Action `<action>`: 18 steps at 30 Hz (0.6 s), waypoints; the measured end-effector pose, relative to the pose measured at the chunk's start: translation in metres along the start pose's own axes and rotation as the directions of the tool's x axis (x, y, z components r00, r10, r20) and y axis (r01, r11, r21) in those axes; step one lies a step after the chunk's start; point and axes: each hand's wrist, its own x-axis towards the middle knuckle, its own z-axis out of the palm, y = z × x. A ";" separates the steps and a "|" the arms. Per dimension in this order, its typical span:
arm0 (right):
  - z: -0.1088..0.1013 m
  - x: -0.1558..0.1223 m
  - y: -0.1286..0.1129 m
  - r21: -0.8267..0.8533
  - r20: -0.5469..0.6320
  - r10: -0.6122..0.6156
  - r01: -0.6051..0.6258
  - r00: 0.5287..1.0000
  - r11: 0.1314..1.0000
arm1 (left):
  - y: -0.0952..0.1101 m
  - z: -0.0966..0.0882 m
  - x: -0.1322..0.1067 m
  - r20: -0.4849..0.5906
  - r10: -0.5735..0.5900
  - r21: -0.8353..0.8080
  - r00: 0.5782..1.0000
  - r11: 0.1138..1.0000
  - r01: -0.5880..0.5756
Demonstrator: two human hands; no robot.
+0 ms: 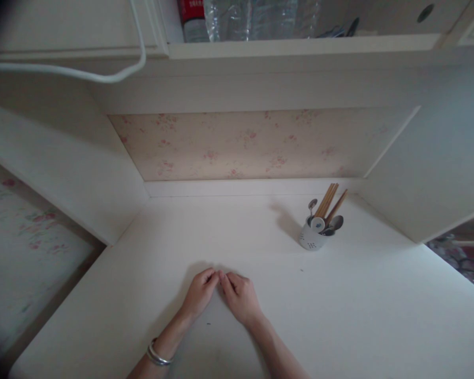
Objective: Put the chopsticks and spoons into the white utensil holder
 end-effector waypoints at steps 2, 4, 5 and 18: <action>0.001 0.000 0.001 -0.005 -0.001 -0.008 0.008 1.000 1.000 | -0.001 0.001 0.000 0.001 0.002 -0.003 1.000 1.000 -0.002; 0.001 0.001 0.002 -0.011 -0.010 -0.014 0.014 1.000 1.000 | -0.003 0.001 0.001 0.002 0.010 -0.004 1.000 1.000 -0.010; 0.001 0.001 0.002 -0.011 -0.014 -0.016 0.015 1.000 1.000 | -0.003 0.001 0.001 0.002 0.013 -0.002 1.000 1.000 -0.013; 0.001 0.001 0.002 -0.005 -0.006 0.006 -0.006 1.000 1.000 | -0.001 0.001 0.000 0.004 0.006 -0.005 1.000 1.000 -0.006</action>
